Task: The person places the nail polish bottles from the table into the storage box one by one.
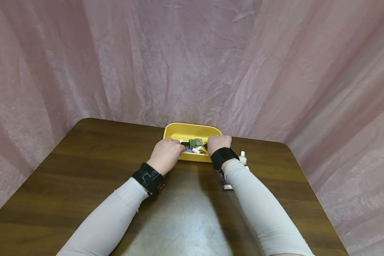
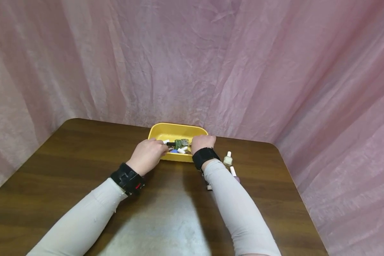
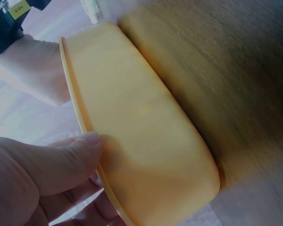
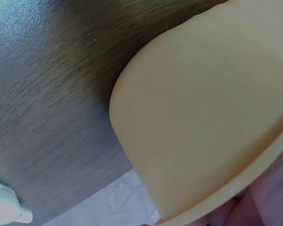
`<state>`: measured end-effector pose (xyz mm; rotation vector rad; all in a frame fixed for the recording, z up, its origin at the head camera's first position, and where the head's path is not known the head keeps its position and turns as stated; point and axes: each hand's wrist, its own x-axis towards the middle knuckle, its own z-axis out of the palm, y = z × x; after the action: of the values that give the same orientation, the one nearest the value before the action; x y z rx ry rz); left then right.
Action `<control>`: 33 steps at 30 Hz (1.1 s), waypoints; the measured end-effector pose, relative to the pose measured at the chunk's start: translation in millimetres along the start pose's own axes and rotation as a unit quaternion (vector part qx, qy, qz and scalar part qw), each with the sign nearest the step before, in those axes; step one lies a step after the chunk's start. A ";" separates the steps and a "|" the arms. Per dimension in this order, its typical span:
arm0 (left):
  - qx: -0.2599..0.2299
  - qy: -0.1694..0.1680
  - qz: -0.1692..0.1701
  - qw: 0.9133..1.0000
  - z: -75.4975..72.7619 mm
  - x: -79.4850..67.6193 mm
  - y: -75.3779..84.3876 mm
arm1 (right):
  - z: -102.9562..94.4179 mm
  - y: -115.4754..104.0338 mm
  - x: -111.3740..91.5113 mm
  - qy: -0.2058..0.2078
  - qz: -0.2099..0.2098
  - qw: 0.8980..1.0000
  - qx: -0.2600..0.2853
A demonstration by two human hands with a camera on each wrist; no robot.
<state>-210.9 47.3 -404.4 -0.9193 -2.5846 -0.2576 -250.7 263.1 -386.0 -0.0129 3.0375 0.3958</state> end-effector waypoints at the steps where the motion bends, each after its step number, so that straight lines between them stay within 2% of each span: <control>1: 0.000 -0.001 0.000 1.000 -0.2 0.0 -0.1 | -0.6 0.6 0.1 -0.002 -0.003 1.000 0.001; 14: -0.006 0.016 0.009 1.000 -0.6 1.6 -0.6 | -3.7 5.2 2.4 -0.019 -0.002 1.000 0.011; 23: -0.005 0.019 0.010 1.000 -2.3 2.2 -1.9 | -3.9 5.6 3.7 -0.014 -0.005 1.000 0.009; 28: -0.007 0.016 0.006 1.000 -2.9 0.4 -0.4 | -1.5 6.1 -0.2 0.012 -0.013 1.000 0.017; 33: -0.007 0.004 0.006 1.000 -3.9 -0.3 0.0 | 2.1 7.9 -6.5 0.060 -0.018 0.998 0.031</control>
<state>-209.5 46.0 -401.0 -0.9355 -2.5719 -0.2772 -244.2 271.3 -385.5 -0.0907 3.1608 0.3088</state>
